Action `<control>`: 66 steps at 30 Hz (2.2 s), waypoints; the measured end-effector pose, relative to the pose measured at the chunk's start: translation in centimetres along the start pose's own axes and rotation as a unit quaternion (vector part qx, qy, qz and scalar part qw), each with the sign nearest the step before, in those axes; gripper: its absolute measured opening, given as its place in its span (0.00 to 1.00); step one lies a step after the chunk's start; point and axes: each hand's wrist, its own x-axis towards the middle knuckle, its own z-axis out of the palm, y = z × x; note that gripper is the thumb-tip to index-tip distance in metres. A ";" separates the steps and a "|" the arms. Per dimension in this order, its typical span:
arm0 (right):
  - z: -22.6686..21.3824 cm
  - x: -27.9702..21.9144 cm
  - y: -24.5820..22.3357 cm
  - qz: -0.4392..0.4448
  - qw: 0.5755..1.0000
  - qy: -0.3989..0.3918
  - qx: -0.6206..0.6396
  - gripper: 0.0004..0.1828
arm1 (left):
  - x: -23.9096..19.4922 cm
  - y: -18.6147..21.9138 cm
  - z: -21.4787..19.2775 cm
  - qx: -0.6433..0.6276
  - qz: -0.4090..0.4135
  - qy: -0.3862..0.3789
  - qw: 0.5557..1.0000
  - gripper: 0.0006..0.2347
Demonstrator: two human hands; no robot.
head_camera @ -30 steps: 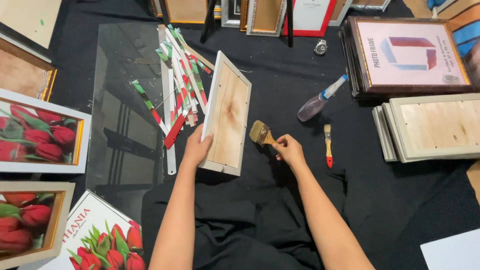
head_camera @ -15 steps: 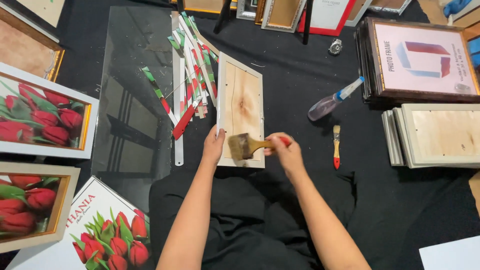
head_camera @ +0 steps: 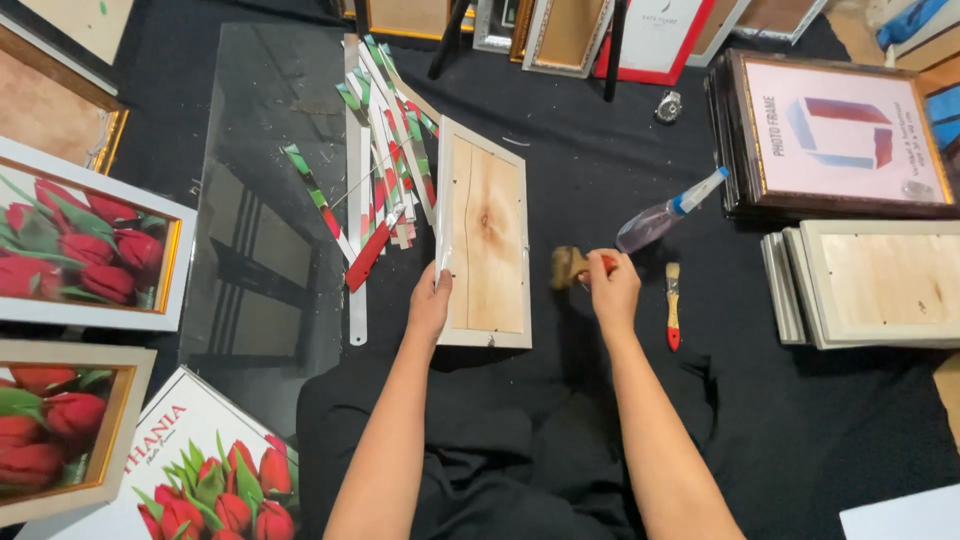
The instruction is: The person wipes the front and edges of a white photo frame with a dark cloth, then flips it to brush the wooden back with a paintbrush. The frame is placed with others, and a new frame back is picked up for further handling.
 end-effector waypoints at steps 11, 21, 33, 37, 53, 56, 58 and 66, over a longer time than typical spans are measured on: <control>5.9 9.1 0.7 0.001 1.000 0.010 0.012 0.08 | -0.6 1.6 -0.4 0.029 -0.007 -0.003 1.000 0.24; 8.7 17.9 3.7 -0.023 0.966 0.012 -0.258 0.08 | -0.7 2.9 -0.3 0.039 -0.010 -0.008 0.999 0.24; 12.1 19.7 0.0 -0.049 0.991 0.093 -0.077 0.10 | -0.7 2.8 -0.1 0.038 -0.005 0.000 0.999 0.23; 14.8 18.7 -5.8 0.128 0.925 -0.038 0.356 0.12 | 0.1 1.9 0.2 0.036 0.009 -0.004 0.999 0.23; 9.7 14.5 1.9 0.147 0.977 0.045 0.149 0.08 | 0.2 1.3 0.2 0.040 0.016 0.005 0.999 0.23; 8.1 10.2 -0.2 0.114 0.984 0.061 0.121 0.09 | -0.1 2.2 0.1 0.035 0.016 0.003 0.999 0.23; 7.8 6.7 -2.6 0.149 0.943 0.006 0.298 0.11 | 0.1 2.4 0.1 0.033 0.010 -0.001 0.999 0.23; 4.4 2.2 1.4 0.190 0.943 0.056 0.266 0.09 | -0.9 2.0 0.3 0.022 0.016 0.008 1.000 0.23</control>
